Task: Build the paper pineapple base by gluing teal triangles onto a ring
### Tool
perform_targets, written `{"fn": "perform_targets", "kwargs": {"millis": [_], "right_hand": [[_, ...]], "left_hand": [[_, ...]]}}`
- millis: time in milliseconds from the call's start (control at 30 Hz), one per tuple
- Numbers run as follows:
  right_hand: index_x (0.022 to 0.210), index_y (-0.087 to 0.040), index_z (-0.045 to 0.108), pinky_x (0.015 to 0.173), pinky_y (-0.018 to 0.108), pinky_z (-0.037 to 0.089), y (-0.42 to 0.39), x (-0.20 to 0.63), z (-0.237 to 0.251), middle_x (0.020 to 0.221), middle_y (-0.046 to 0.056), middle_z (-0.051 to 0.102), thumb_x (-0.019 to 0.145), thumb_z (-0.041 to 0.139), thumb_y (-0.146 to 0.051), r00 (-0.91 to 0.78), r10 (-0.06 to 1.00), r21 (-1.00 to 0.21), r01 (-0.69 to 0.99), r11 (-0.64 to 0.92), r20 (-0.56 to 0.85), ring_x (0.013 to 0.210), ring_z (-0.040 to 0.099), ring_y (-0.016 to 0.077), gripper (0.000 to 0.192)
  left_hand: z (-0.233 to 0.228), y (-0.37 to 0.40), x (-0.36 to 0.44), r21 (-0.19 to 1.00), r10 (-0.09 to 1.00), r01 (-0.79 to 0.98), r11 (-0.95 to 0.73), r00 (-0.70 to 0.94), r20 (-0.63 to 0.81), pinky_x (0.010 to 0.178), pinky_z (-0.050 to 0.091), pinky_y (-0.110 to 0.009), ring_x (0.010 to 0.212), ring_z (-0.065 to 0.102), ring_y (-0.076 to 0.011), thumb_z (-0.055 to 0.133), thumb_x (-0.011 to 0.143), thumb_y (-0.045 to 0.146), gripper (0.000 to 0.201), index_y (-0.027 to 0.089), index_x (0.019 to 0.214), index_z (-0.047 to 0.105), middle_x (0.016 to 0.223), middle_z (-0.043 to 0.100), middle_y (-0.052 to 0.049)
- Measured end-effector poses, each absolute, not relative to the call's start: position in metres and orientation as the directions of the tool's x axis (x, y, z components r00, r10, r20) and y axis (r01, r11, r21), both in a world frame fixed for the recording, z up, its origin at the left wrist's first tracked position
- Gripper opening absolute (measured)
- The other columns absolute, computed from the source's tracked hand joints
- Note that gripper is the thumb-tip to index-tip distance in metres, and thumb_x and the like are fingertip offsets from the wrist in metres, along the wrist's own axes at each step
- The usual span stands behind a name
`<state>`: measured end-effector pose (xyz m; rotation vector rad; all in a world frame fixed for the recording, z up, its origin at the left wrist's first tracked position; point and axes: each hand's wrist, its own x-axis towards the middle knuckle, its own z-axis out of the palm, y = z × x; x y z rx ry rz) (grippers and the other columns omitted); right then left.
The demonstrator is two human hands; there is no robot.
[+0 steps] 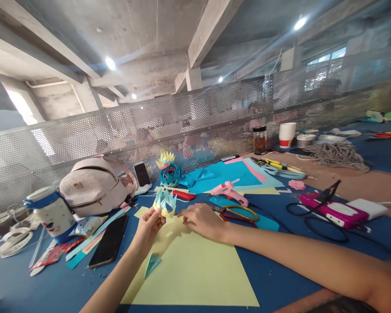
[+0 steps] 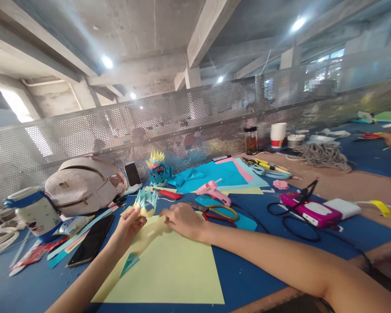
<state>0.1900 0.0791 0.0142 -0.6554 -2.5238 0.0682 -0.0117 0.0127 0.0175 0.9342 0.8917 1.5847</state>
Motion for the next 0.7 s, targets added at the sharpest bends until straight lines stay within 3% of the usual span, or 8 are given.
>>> {"fn": "perform_targets", "kwargs": {"millis": [167,367,533,633,700], "right_hand": [[0.101,-0.022,0.068,0.072,0.026,0.041,0.075,0.191,0.018,0.086,0.001,0.074,0.087,0.067,-0.033,-0.694,0.504,-0.4,0.326,0.857,0.514,0.086,0.067,0.0202,0.018],[0.096,-0.02,0.066,0.06,0.023,0.043,0.068,0.188,0.015,0.074,0.002,0.074,0.094,0.053,-0.043,-0.744,0.564,-0.74,0.143,0.657,0.358,0.067,0.067,0.0167,0.027],[0.097,-0.019,0.059,0.053,0.022,0.042,0.076,0.181,0.004,0.061,-0.002,0.066,0.082,0.068,-0.045,-0.64,0.694,-0.874,0.07,0.48,0.33,0.056,0.06,0.0148,0.032],[0.105,-0.016,0.06,0.055,0.024,0.045,0.079,0.177,0.003,0.06,-0.002,0.065,0.074,0.075,-0.046,-0.673,0.691,-0.949,-0.05,0.312,0.263,0.054,0.058,0.0138,0.045],[0.098,-0.013,0.066,0.056,0.025,0.046,0.08,0.175,0.004,0.061,0.002,0.067,0.073,0.074,-0.048,-0.704,0.674,-0.969,-0.093,0.227,0.225,0.054,0.058,0.0134,0.044]], "left_hand": [[0.015,0.013,-0.013,0.899,0.986,-0.413,-0.146,-0.136,0.098,0.057,0.045,-0.019,0.054,0.054,-0.0067,0.085,0.064,0.038,0.033,0.013,0.075,0.066,0.066,0.064,0.0],[0.011,0.013,-0.013,0.91,0.993,-0.396,-0.119,-0.066,0.101,0.062,0.046,-0.019,0.057,0.055,-0.007,0.083,0.068,0.038,0.032,0.013,0.081,0.069,0.072,0.067,-0.002],[0.015,0.01,-0.009,0.9,0.994,-0.42,-0.112,-0.033,0.108,0.06,0.044,-0.018,0.056,0.053,-0.0057,0.082,0.07,0.038,0.03,0.013,0.082,0.069,0.072,0.066,-0.002],[0.017,0.007,-0.007,0.897,0.993,-0.428,-0.11,-0.019,0.113,0.06,0.044,-0.018,0.056,0.053,-0.0056,0.081,0.07,0.037,0.03,0.013,0.082,0.069,0.074,0.067,-0.002],[0.018,0.007,-0.007,0.894,0.993,-0.435,-0.11,-0.013,0.117,0.06,0.045,-0.018,0.056,0.054,-0.0057,0.081,0.071,0.037,0.029,0.013,0.082,0.069,0.074,0.067,-0.002]]}}
